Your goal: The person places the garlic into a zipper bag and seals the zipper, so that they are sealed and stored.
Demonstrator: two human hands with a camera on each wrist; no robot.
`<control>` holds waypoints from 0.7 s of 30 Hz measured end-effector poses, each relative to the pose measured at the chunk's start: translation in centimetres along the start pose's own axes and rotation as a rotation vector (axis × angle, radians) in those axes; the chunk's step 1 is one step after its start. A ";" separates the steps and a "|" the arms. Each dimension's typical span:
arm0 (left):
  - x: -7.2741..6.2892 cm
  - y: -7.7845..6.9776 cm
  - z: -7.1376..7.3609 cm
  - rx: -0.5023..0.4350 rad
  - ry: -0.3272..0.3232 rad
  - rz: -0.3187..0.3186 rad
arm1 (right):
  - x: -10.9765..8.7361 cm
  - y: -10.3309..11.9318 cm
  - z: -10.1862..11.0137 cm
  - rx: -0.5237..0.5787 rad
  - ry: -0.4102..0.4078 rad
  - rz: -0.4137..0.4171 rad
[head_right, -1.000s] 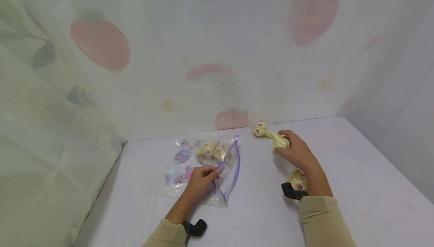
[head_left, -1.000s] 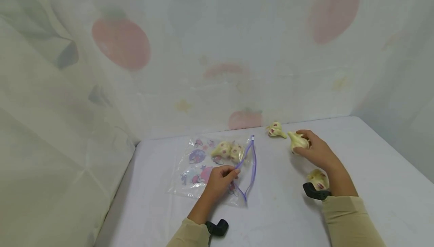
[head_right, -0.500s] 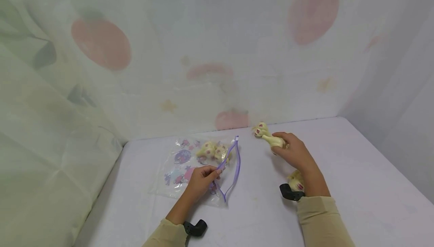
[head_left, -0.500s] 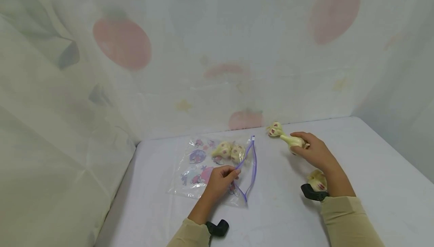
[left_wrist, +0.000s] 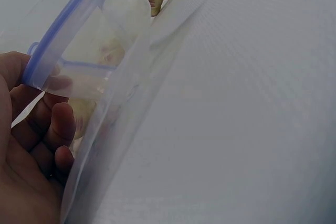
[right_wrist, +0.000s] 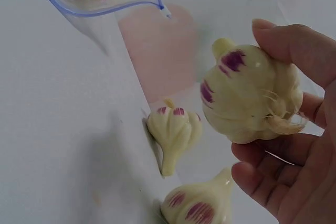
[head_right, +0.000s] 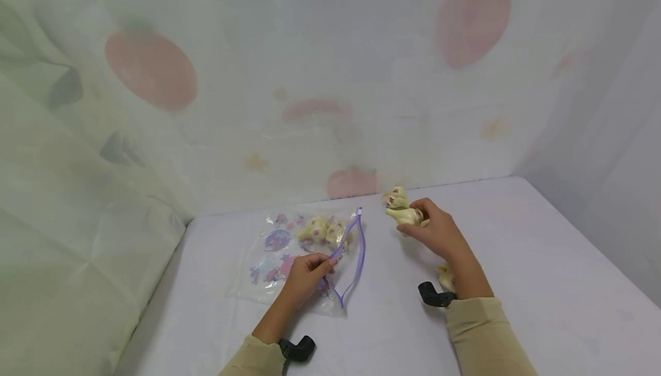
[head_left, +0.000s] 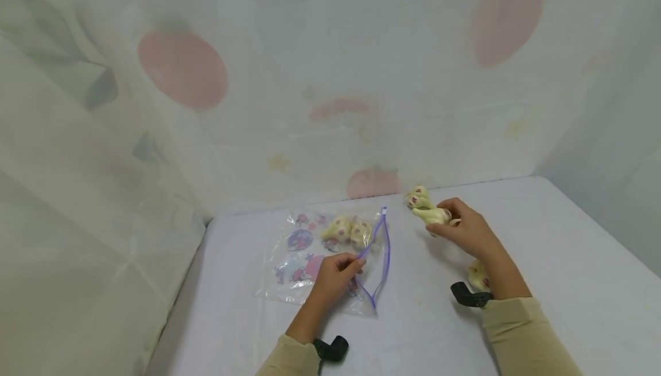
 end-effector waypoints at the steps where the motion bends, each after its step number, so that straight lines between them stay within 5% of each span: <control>1: -0.2 -0.4 0.0 -0.002 0.001 0.000 | 0.0 0.1 -0.1 0.001 -0.001 0.002; 11: 0.0 0.1 0.0 0.009 -0.010 0.001 | 0.4 0.8 -1.9 0.028 0.046 0.024; 21: 0.2 0.3 -0.1 -0.002 -0.010 0.016 | 0.7 1.5 -4.4 0.093 0.042 0.131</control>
Point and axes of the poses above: each hand's wrist, its own x-axis towards the middle knuckle, its own z-axis out of the back of the hand, y = z × x, the point moved 5 cm from there along x, towards the middle knuckle, and after that the axes turned 8 degrees about z, right-handed, at the moved point
